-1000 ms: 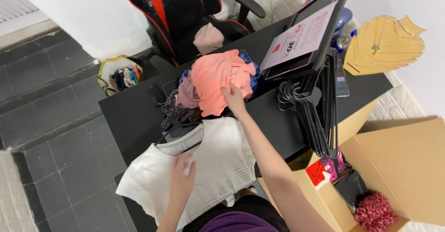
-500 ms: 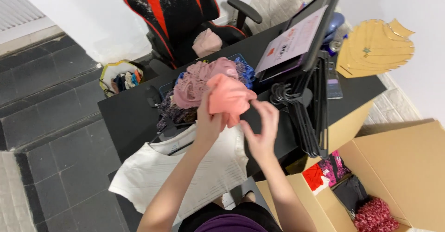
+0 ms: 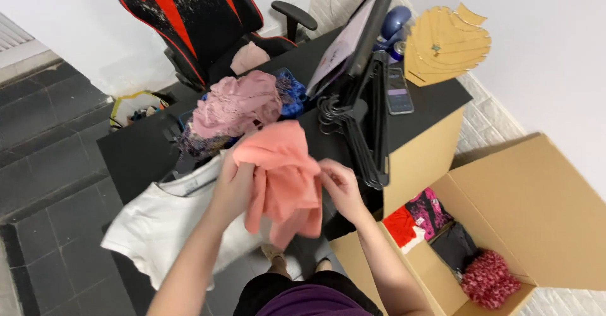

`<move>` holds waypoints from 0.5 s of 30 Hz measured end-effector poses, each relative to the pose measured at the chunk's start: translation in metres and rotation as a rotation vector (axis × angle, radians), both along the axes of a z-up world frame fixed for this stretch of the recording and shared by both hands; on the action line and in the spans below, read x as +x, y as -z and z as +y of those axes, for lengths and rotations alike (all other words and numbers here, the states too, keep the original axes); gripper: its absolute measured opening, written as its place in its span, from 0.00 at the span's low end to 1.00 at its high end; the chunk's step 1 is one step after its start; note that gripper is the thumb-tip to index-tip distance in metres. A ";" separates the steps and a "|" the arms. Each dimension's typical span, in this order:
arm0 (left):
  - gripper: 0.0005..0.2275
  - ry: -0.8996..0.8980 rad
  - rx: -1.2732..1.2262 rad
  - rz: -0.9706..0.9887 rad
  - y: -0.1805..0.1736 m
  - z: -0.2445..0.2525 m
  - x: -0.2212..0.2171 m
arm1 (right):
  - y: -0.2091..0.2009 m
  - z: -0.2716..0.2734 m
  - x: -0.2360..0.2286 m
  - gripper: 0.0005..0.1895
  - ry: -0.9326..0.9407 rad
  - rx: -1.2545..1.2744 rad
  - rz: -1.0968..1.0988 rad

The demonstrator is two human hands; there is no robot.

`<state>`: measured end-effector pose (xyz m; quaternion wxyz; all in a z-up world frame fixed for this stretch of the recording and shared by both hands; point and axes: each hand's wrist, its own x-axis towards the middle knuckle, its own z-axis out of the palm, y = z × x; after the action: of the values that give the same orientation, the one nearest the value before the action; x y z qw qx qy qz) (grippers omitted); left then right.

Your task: The person takes various items of clothing out of a cardboard box and places them onto plastic hangers.

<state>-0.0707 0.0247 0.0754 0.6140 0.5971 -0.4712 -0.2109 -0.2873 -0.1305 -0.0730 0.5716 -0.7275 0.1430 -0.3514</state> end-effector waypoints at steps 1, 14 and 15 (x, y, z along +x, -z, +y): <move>0.18 0.010 0.006 -0.015 -0.010 -0.003 -0.013 | 0.001 -0.004 -0.011 0.09 -0.031 0.100 0.015; 0.12 -0.178 0.430 -0.233 -0.025 0.064 -0.083 | -0.068 0.007 -0.132 0.22 0.070 0.029 0.239; 0.13 -0.202 0.449 -0.202 -0.026 0.066 -0.090 | -0.073 0.009 -0.138 0.20 0.066 -0.044 0.305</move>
<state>-0.1607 0.0910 0.1014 0.4338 0.7803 -0.4096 -0.1873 -0.4254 -0.1217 -0.0004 0.5154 -0.7797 0.2442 -0.2586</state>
